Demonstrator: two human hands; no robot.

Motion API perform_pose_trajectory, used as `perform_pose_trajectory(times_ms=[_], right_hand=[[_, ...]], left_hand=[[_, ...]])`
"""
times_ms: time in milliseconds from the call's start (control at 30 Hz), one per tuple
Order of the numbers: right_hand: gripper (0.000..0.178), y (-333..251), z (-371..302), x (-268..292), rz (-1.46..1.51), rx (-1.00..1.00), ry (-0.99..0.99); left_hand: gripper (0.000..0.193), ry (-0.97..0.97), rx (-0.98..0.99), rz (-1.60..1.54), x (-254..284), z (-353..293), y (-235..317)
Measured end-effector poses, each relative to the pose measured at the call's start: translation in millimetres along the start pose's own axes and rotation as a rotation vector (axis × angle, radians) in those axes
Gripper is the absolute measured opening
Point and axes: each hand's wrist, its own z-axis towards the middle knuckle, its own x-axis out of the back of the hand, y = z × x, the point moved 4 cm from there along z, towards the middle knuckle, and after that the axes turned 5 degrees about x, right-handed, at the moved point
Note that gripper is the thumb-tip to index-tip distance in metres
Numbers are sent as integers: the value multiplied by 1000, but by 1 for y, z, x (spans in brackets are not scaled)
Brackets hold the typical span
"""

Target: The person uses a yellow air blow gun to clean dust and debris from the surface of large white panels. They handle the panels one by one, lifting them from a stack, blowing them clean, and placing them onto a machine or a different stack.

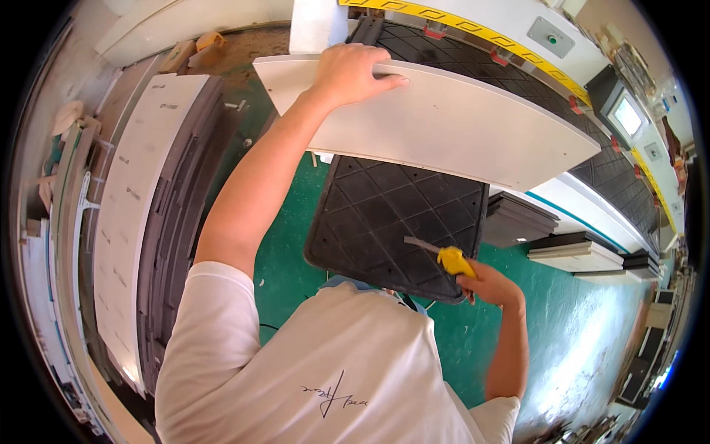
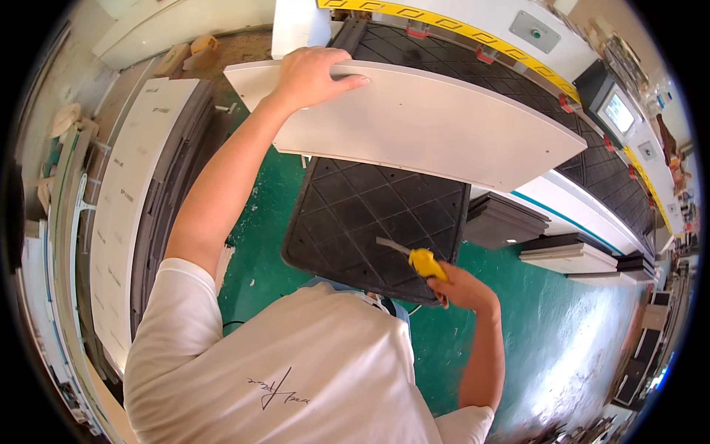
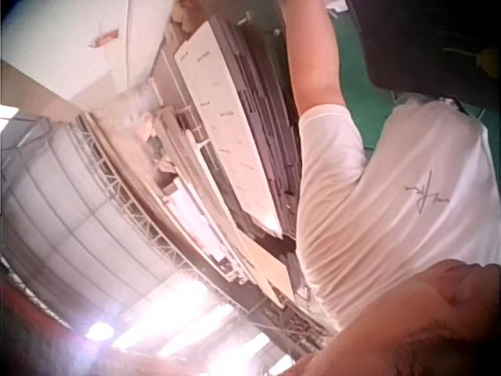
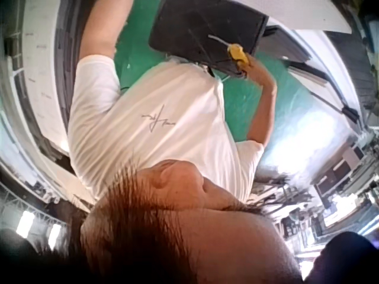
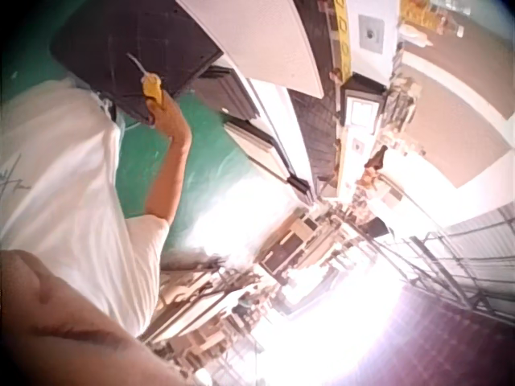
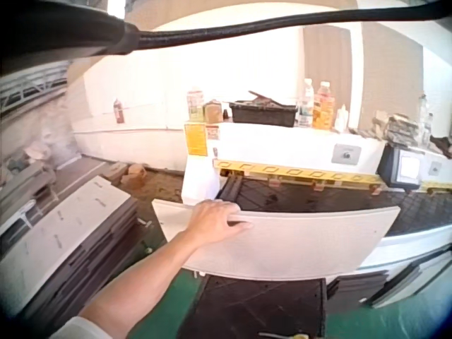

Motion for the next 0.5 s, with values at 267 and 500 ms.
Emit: perform_pose_trajectory(times_ms=[267, 500], right_hand=[[21, 44, -31, -26, 54, -40, -85], [24, 113, -129, 27, 108, -342, 375]], left_hand=[[58, 127, -62, 38, -11, 3, -7], [57, 94, -26, 100, -5, 3, 5]])
